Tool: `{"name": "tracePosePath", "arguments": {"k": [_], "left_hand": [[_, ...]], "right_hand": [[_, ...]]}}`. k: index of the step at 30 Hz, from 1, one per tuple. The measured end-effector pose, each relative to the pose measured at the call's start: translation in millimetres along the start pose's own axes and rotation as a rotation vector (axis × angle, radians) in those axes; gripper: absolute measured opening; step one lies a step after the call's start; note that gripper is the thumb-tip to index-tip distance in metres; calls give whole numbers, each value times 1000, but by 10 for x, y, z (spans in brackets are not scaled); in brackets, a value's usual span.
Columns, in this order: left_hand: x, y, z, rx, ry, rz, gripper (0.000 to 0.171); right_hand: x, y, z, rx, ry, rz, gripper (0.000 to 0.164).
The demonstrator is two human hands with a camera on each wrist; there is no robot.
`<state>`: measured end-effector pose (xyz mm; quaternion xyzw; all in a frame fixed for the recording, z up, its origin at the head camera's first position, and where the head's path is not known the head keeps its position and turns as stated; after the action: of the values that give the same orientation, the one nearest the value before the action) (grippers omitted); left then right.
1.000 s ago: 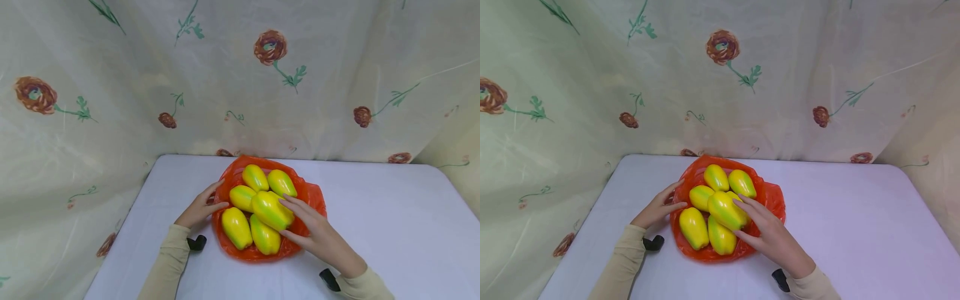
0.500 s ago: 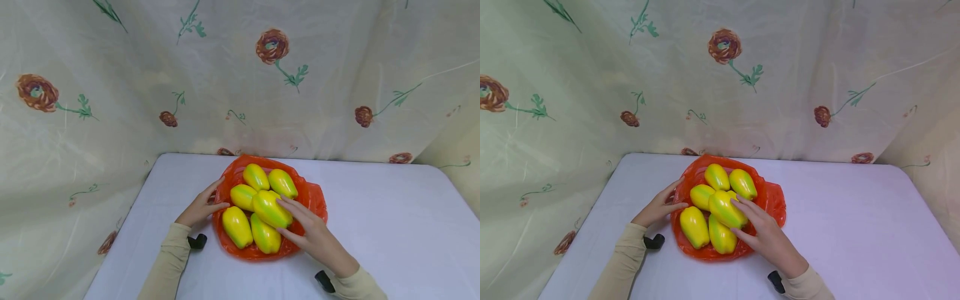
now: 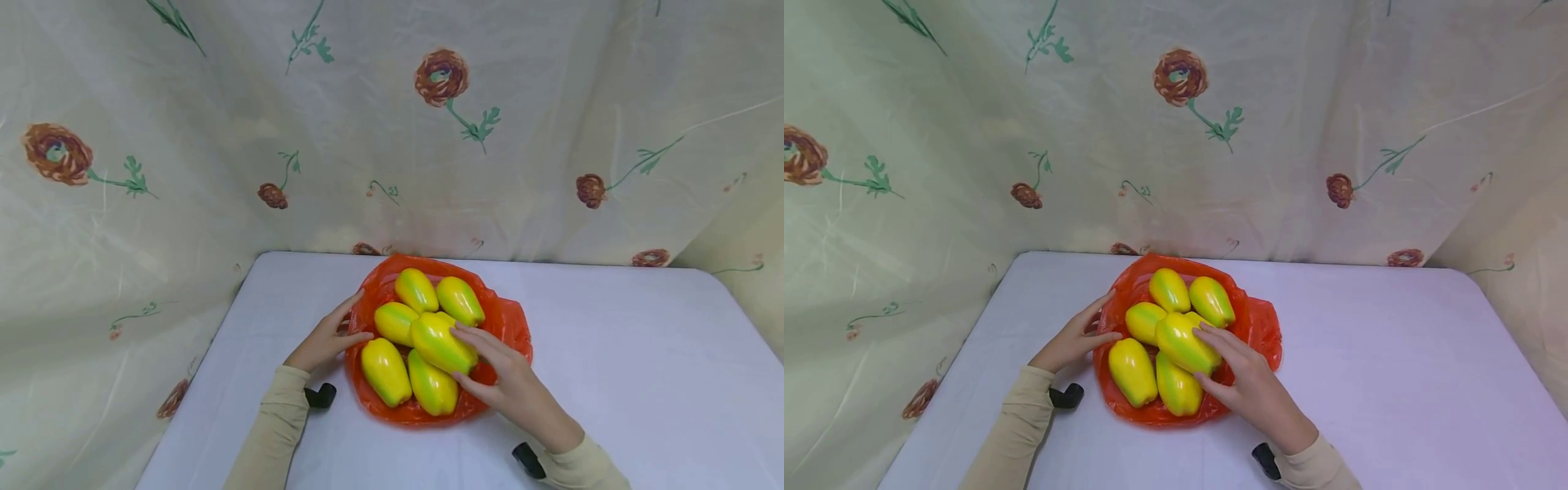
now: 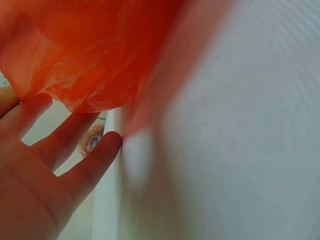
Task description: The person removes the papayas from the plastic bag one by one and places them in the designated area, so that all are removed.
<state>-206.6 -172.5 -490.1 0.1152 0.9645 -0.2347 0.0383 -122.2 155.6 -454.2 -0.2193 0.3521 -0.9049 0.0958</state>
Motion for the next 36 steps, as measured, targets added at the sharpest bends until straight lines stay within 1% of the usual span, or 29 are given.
{"name": "tracePosePath", "arguments": {"k": [3,7,12,20,30,36], "left_hand": [[10,4,-17,1,5,-1,85],[23,12,-31,11,12,0,84],[40,22,-29,22,18,2,84],[37,24,-35,20,32,6,84],[2,14,-7,28,23,-3,85],[-9,-3,-11,32,28,0,84]], "right_hand": [[2,-17,2,1,31,6,82],[-3,-42,10,-31,56,36,89],[-5,-66,18,-65,57,47,85],[1,-82,15,-22,52,47,84],[1,-128,-5,20,86,10,81],[16,-229,-41,17,83,-37,82]]}}
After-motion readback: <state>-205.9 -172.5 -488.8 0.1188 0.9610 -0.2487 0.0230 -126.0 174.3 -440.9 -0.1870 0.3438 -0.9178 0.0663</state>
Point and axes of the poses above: each hand's wrist, its own x-axis towards the middle knuckle, its own y-axis out of the palm, z = x × y, the point moved 1 cm from there along x, towards the middle knuckle, and after that the axes turned 5 degrees about -z, right-handed, at the moved point
